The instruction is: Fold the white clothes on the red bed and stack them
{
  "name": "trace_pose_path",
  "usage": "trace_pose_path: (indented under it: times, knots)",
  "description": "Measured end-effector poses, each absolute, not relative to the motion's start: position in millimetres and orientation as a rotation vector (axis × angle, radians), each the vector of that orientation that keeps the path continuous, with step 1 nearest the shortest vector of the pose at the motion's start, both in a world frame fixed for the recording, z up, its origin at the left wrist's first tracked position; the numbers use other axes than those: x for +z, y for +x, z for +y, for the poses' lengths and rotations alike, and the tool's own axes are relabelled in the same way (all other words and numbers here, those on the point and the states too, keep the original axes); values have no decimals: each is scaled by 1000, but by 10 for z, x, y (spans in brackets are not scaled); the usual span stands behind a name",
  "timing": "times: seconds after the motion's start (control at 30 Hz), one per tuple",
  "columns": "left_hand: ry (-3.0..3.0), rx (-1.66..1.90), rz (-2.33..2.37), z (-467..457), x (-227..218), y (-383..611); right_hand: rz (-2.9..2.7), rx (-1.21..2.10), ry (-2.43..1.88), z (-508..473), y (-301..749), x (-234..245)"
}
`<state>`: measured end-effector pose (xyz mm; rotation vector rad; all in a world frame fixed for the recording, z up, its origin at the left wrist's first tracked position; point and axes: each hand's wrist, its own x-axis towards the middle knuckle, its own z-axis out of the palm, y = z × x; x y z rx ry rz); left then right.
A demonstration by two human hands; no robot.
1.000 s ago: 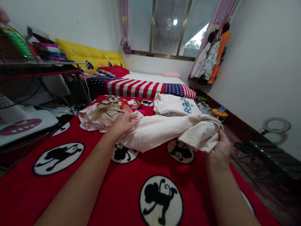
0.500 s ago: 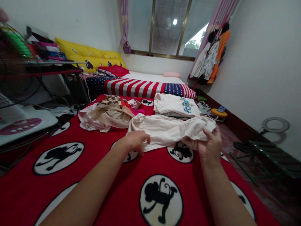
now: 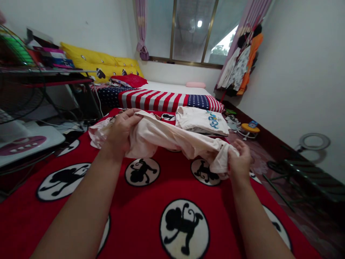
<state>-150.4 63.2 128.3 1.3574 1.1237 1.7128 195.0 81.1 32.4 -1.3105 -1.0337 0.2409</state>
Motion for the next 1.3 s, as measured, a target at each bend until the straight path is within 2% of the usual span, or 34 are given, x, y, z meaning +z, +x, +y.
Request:
trace_pose_path:
  times: [0.1, 0.17, 0.33, 0.5, 0.67, 0.77, 0.87, 1.03, 1.13, 1.3]
  knots:
    - [1433, 1631, 1013, 483, 1400, -1424, -1436, -30, -1593, 669, 1739, 379]
    - [1611, 1511, 1086, 444, 1372, -1271, -1609, -108, -1505, 536, 1504, 447]
    - [1853, 1187, 1020, 387, 1178, -797, -1864, 320, -902, 233, 977, 573]
    - [1932, 1053, 848, 352, 1123, -705, -1634, 708, -861, 253, 993, 507]
    - [2092, 1079, 1217, 629, 960, -992, -927, 723, -758, 435, 1259, 594]
    - [2300, 891, 1537, 801, 748, -1102, -731, 696, -658, 508, 1393, 706]
    - [2394, 729, 1624, 885, 533, -1096, -574, 637, -682, 554, 1522, 765]
    - [2429, 626, 1455, 858, 334, -928, -560, 633, -626, 539, 1599, 832]
    - [2345, 733, 1300, 810, 287, -788, -654, 703, -590, 470, 1502, 879]
    - [1664, 1027, 803, 747, 243, -555, -828, 735, -769, 344, 1360, 851]
